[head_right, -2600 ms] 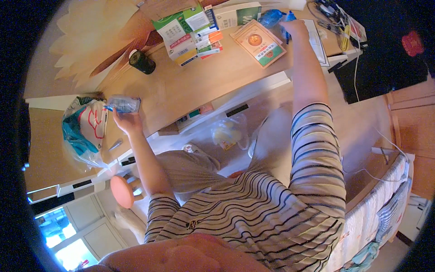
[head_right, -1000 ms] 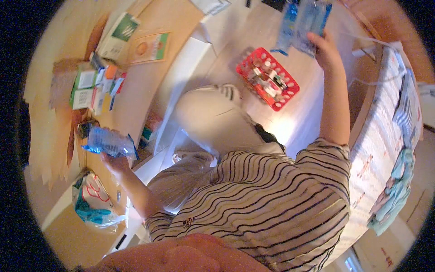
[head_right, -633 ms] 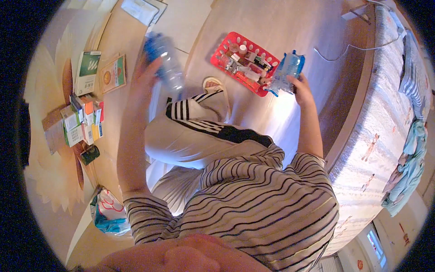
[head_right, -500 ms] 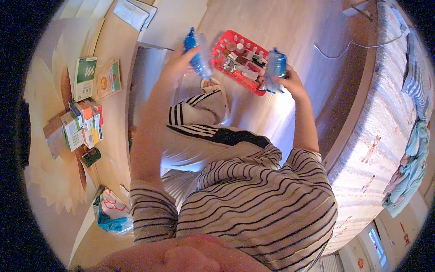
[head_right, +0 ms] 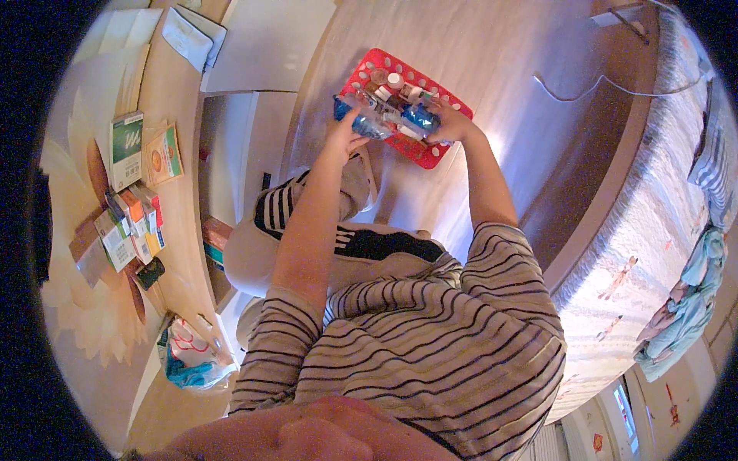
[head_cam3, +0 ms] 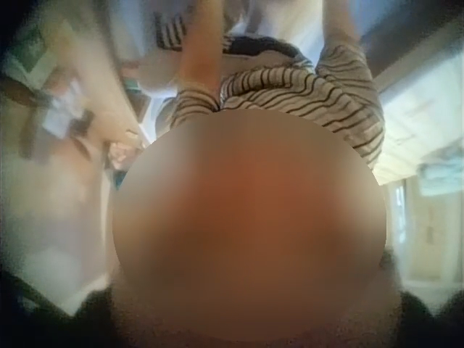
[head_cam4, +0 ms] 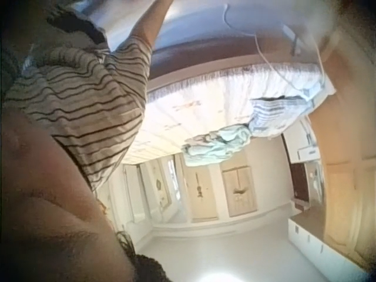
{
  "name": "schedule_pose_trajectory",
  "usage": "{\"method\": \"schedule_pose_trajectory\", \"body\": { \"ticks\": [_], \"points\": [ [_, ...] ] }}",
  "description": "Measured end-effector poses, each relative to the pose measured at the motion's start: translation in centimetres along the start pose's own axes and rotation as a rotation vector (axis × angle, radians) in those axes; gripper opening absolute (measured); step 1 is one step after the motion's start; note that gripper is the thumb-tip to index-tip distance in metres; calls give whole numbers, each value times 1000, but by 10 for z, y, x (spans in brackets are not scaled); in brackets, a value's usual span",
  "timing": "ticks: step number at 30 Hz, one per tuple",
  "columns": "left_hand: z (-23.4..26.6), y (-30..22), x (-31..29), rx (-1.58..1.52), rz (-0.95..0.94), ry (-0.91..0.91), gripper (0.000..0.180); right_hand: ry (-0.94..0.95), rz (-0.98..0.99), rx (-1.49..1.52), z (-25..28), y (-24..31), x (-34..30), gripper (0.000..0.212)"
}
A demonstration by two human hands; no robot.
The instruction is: Organizing various medicine boxes, thermometers, and medical supplies into containers on a desk.
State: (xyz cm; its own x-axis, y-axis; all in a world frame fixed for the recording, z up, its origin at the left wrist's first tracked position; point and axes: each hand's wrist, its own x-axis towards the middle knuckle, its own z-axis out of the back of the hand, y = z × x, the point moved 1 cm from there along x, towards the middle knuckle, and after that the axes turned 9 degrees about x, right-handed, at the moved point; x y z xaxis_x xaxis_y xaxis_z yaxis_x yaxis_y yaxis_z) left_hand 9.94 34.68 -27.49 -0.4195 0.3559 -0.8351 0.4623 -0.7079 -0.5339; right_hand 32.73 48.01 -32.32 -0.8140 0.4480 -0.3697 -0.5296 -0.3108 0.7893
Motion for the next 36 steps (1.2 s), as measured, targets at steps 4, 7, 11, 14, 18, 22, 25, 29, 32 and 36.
{"method": "schedule_pose_trajectory", "body": {
  "ticks": [4,7,11,14,18,22,25,29,32,36],
  "points": [
    [27,13,25,-110,17,-54,59,-225,-105,282,-12,-10,-7,82],
    [30,15,20,-179,-43,-4,68,-448,-241,188,-8,4,-30,79],
    [28,15,11,-167,-26,-26,61,-491,-577,-15,15,32,-35,73],
    [26,18,15,-136,-17,41,57,-453,-350,-190,18,39,-19,56],
    [10,11,9,-138,-78,68,59,-384,-193,-425,8,33,18,49],
    [13,6,-1,-162,-86,27,61,-302,-277,-539,-3,24,37,49],
    [20,2,-8,-131,-104,-10,62,-227,-245,-605,0,28,45,25],
    [25,1,-8,-131,-122,-12,61,-150,-322,-569,5,33,49,22],
    [27,7,-2,-75,-116,-55,62,-76,-271,-627,3,24,44,22],
    [8,9,-4,-20,-125,52,65,-189,-474,-458,-4,2,26,38]
  ]
}}
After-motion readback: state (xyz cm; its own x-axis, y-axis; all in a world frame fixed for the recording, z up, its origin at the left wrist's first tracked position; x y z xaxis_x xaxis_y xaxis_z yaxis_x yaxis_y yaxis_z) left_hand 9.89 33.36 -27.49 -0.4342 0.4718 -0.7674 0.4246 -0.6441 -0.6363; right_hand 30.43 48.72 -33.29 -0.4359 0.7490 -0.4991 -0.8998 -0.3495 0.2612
